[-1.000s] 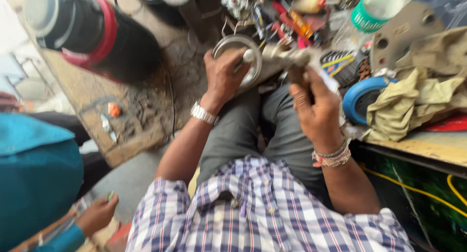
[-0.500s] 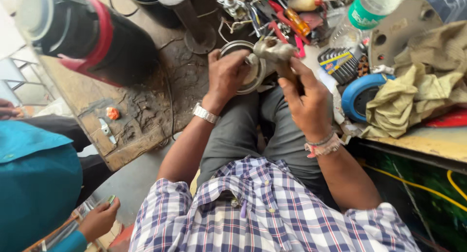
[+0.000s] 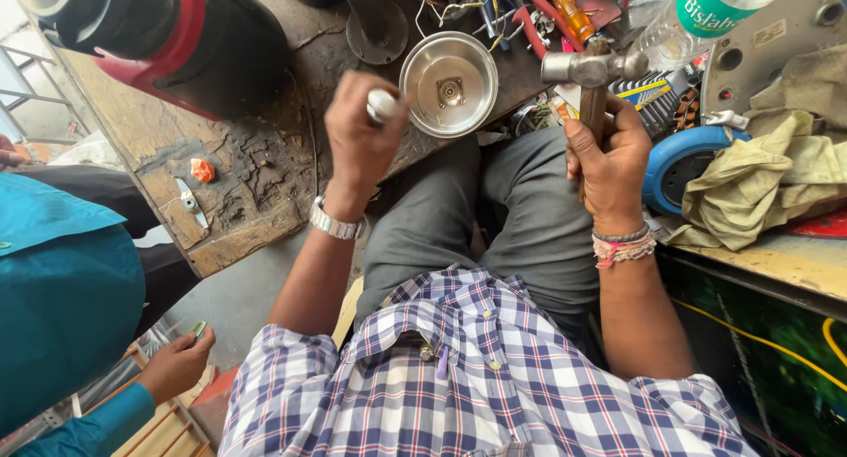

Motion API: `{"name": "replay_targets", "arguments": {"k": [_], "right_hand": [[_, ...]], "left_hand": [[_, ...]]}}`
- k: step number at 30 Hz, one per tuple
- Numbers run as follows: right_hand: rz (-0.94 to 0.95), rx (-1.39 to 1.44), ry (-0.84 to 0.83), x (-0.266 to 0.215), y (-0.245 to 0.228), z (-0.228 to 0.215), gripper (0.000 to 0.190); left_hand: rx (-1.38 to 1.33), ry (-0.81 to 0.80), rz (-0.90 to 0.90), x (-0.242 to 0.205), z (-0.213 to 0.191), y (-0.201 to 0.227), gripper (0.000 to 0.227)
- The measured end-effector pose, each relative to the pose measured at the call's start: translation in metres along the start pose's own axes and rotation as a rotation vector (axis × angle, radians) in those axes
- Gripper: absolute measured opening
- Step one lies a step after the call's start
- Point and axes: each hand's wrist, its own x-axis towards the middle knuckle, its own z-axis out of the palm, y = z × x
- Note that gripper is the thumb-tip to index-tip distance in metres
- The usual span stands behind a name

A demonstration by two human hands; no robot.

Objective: The person uses a hammer and a metal punch to drive a small cylindrical component out of a metal bowl. They then use pliers to remove a ring from the component and place the parts on the workbench.

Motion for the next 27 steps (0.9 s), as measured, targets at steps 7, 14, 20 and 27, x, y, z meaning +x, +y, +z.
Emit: {"name": "replay_targets", "arguments": {"k": [7,14,20,27], "right_hand": [[0.012,-0.183,-0.020,-0.009,-0.008,0.008,0.021],[-0.026,-0.283,-0.049,-0.011,-0.033,0.032,0.021],[0.019,-0.218,-0.054,0.004,-0.002,0.014,0.037],[-0.670,-1.216,-0.136,0.022,-0.031,0.004,0.036]], "left_hand": [[0.226,-0.217,-0.104,-0.043,0.025,0.000,0.067],[0.325,-0.282,-0.125,-0.019,0.028,0.011,0.069],[0.052,-0.021,-0.127,-0.038,0.046,-0.026,0.038],[-0.805,0.195,-0.857,-0.046,0.012,-0.043,0.044]]}}
